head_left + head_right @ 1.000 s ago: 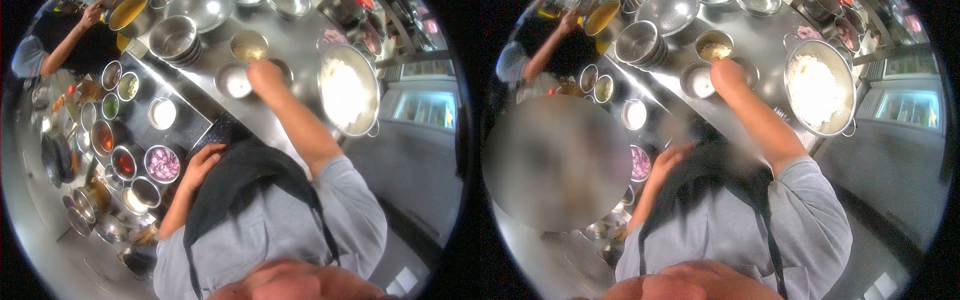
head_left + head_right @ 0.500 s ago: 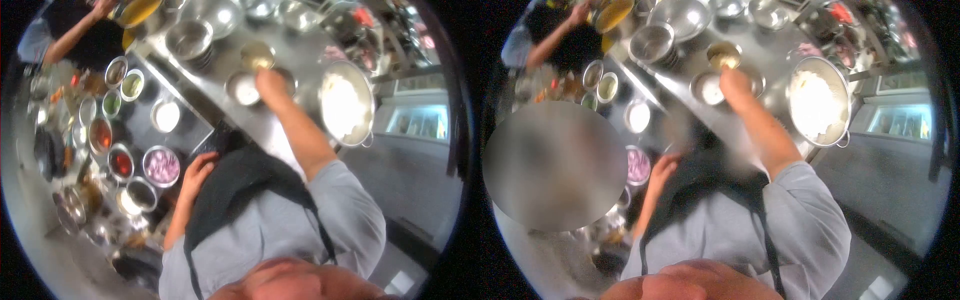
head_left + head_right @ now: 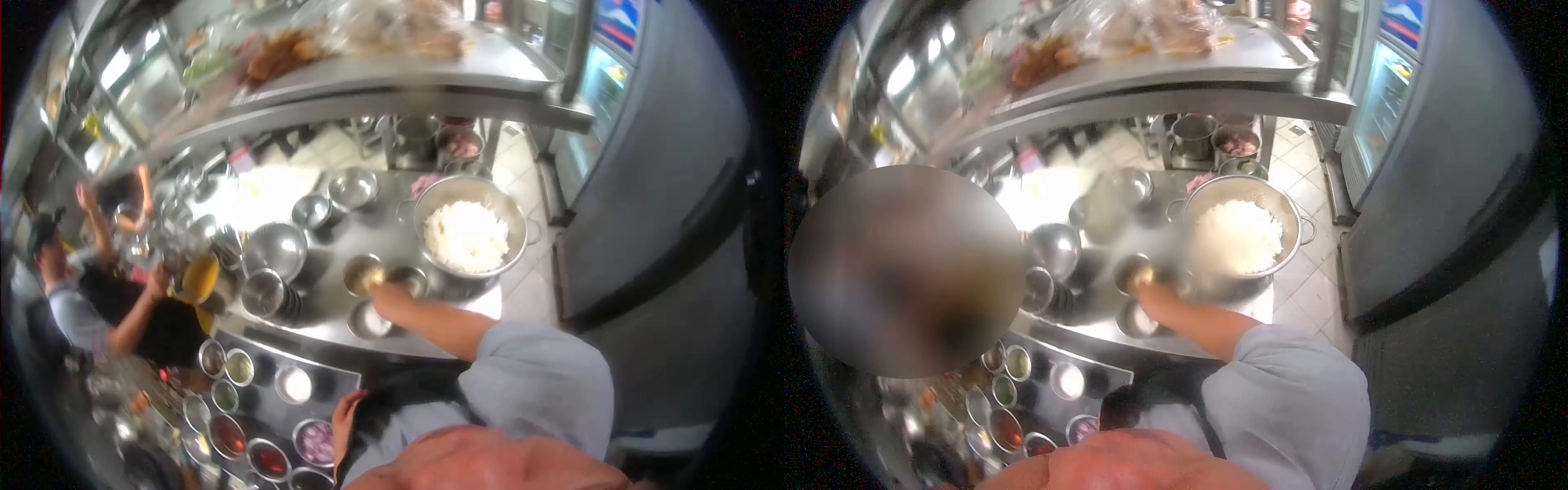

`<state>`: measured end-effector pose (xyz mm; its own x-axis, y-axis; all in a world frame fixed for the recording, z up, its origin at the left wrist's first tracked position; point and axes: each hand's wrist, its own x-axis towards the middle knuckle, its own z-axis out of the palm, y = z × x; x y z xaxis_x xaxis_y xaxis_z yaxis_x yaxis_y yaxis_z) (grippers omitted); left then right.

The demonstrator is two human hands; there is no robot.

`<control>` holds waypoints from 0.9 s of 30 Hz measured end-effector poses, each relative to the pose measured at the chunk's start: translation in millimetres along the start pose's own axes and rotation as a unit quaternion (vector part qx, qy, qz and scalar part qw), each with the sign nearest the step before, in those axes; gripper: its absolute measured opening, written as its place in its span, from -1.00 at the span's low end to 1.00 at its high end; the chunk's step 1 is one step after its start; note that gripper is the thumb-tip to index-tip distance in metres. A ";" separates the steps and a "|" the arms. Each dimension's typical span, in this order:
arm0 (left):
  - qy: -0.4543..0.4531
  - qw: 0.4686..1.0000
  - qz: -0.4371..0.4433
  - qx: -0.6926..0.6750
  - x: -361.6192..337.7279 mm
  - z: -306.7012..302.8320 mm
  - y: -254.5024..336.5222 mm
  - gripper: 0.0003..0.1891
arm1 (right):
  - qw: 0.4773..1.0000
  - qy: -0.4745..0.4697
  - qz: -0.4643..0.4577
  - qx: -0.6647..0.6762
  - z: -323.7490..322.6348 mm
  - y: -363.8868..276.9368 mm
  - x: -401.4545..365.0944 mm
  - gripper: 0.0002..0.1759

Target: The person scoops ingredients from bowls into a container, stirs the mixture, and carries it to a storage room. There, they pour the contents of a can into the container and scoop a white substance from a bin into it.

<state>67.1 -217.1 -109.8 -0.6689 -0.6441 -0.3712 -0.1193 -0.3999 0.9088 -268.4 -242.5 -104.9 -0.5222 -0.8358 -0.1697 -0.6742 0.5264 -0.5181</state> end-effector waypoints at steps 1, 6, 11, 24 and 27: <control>0.007 1.000 -0.014 0.004 -3.0 2.2 7.2 -0.71 | 1.000 0.031 0.001 0.003 -4.0 -0.8 -12.7 -0.71; -0.078 0.990 0.033 0.109 8.9 -4.3 20.5 -0.70 | 0.998 0.041 0.025 -0.038 3.5 24.3 -49.4 -0.71; -0.164 0.965 0.018 0.203 7.4 29.4 41.1 -0.59 | 0.994 0.085 0.045 -0.045 -14.2 40.4 -110.1 -0.71; -0.200 0.968 -0.069 0.137 34.3 -7.1 -77.4 -0.62 | 0.993 0.082 0.029 -0.082 -21.6 59.7 -119.6 -0.70; -0.163 0.931 0.185 0.269 26.0 -8.1 -100.8 -0.65 | 0.993 0.080 0.012 -0.081 -18.6 67.6 -113.3 -0.72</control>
<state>67.6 -198.9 -212.6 -0.9143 -0.4047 -0.0164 -0.1283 0.2512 0.9594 -264.6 -109.4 -105.1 -0.6064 -0.7942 -0.0383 -0.7291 0.5746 -0.3719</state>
